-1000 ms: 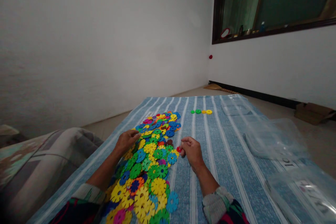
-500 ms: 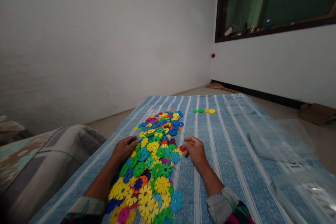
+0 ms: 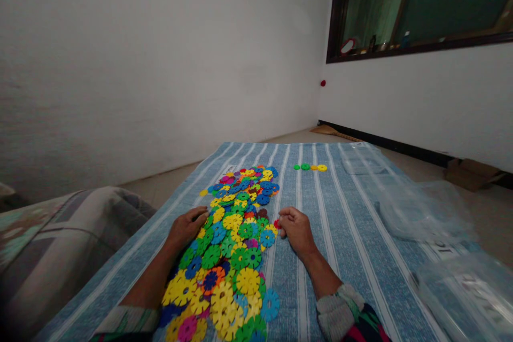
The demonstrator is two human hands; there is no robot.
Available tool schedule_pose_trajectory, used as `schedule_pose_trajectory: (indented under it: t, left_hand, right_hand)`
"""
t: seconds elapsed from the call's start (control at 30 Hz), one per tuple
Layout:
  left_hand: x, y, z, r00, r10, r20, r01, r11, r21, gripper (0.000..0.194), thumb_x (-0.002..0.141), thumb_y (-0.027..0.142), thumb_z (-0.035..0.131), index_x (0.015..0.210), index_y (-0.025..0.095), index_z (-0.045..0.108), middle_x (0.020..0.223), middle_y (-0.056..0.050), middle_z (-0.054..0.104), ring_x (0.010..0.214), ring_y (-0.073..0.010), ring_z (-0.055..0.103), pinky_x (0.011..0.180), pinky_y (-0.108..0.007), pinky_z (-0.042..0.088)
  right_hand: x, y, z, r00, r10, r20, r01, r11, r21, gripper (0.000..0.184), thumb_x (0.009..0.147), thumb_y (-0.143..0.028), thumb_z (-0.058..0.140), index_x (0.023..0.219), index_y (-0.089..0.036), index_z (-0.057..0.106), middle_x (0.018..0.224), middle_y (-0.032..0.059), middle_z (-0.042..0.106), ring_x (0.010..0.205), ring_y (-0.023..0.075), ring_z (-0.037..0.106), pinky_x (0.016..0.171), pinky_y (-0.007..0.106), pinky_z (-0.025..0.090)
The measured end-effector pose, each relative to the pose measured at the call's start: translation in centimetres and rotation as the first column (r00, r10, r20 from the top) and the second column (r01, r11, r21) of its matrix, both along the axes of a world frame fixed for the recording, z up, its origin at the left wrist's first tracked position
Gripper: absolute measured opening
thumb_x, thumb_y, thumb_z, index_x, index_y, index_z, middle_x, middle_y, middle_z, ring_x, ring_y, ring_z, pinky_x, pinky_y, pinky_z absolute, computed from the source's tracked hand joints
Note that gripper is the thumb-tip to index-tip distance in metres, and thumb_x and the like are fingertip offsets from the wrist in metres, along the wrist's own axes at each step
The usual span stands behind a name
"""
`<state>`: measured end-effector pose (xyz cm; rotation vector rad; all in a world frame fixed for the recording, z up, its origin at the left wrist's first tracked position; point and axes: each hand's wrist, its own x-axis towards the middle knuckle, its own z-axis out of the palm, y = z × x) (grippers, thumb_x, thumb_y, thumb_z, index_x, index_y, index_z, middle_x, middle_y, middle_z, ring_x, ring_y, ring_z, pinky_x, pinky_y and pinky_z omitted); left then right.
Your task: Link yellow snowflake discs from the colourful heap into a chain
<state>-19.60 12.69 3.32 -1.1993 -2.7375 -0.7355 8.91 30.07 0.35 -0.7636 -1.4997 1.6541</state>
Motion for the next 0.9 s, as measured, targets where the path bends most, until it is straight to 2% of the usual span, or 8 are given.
schedule_pose_trajectory:
  t: [0.1, 0.33, 0.57, 0.67, 0.8, 0.9]
  left_hand:
    - [-0.2, 0.0, -0.2, 0.998, -0.041, 0.045, 0.042, 0.999, -0.007, 0.038, 0.08, 0.045, 0.046, 0.095, 0.026, 0.075, 0.12, 0.002, 0.072, 0.115, -0.0215, 0.064, 0.102, -0.029, 0.047]
    - [-0.3, -0.1, -0.5, 0.999, -0.01, 0.039, 0.01, 1.0, -0.003, 0.037, 0.081, 0.042, 0.047, 0.097, 0.025, 0.076, 0.122, 0.0, 0.072, 0.118, -0.022, 0.063, 0.104, -0.031, 0.046]
    - [-0.3, 0.0, -0.6, 1.0, 0.001, 0.009, 0.0, 0.999, -0.048, 0.041, 0.084, 0.042, 0.043, 0.099, 0.023, 0.076, 0.125, -0.002, 0.07, 0.12, -0.0215, 0.061, 0.104, -0.028, 0.044]
    - [-0.2, 0.0, -0.7, 1.0, -0.001, 0.015, 0.001, 0.999, -0.041, 0.04, 0.084, 0.041, 0.043, 0.098, 0.023, 0.076, 0.125, -0.002, 0.07, 0.12, -0.0215, 0.061, 0.104, -0.028, 0.044]
    - [0.4, 0.0, -0.2, 1.0, -0.009, 0.005, 0.009, 1.0, -0.005, 0.038, 0.085, 0.04, 0.043, 0.096, 0.022, 0.074, 0.117, -0.004, 0.073, 0.113, -0.0224, 0.064, 0.1, -0.03, 0.047]
    - [1.6, 0.2, 0.7, 0.993, -0.062, -0.098, 0.068, 0.996, 0.06, 0.032, 0.084, 0.04, 0.049, 0.095, 0.022, 0.073, 0.115, -0.007, 0.073, 0.114, -0.0236, 0.062, 0.104, -0.035, 0.044]
  right_hand:
    - [0.0, -0.1, 0.1, 1.0, -0.003, 0.009, 0.003, 1.0, -0.001, 0.023, 0.065, -0.034, 0.063, 0.08, -0.016, 0.062, 0.057, -0.0005, 0.065, 0.041, 0.0098, 0.05, 0.042, 0.022, 0.039]
    - [-0.2, -0.2, 0.4, 1.0, -0.006, 0.025, 0.007, 1.0, -0.009, 0.024, 0.063, -0.035, 0.062, 0.079, -0.017, 0.062, 0.056, -0.0006, 0.064, 0.041, 0.0102, 0.05, 0.041, 0.023, 0.039]
    - [-0.4, 0.0, 0.1, 0.994, -0.005, 0.11, -0.005, 0.996, 0.093, 0.022, 0.068, -0.033, 0.06, 0.079, -0.016, 0.064, 0.055, -0.0022, 0.061, 0.041, 0.0102, 0.05, 0.043, 0.023, 0.038]
    - [-0.4, 0.0, 0.1, 0.993, -0.004, 0.12, -0.007, 0.996, 0.089, 0.022, 0.067, -0.034, 0.059, 0.08, -0.016, 0.064, 0.056, -0.0021, 0.061, 0.041, 0.0102, 0.05, 0.042, 0.023, 0.037]
    - [-0.3, 0.0, 0.1, 0.992, -0.008, 0.125, -0.001, 0.997, 0.078, 0.025, 0.066, -0.035, 0.06, 0.081, -0.015, 0.064, 0.057, -0.0008, 0.063, 0.041, 0.0103, 0.05, 0.042, 0.023, 0.038]
    - [-0.3, 0.0, 0.1, 0.993, -0.007, 0.117, -0.002, 0.997, 0.082, 0.025, 0.066, -0.035, 0.06, 0.081, -0.015, 0.064, 0.057, -0.001, 0.063, 0.041, 0.0102, 0.05, 0.042, 0.023, 0.038]
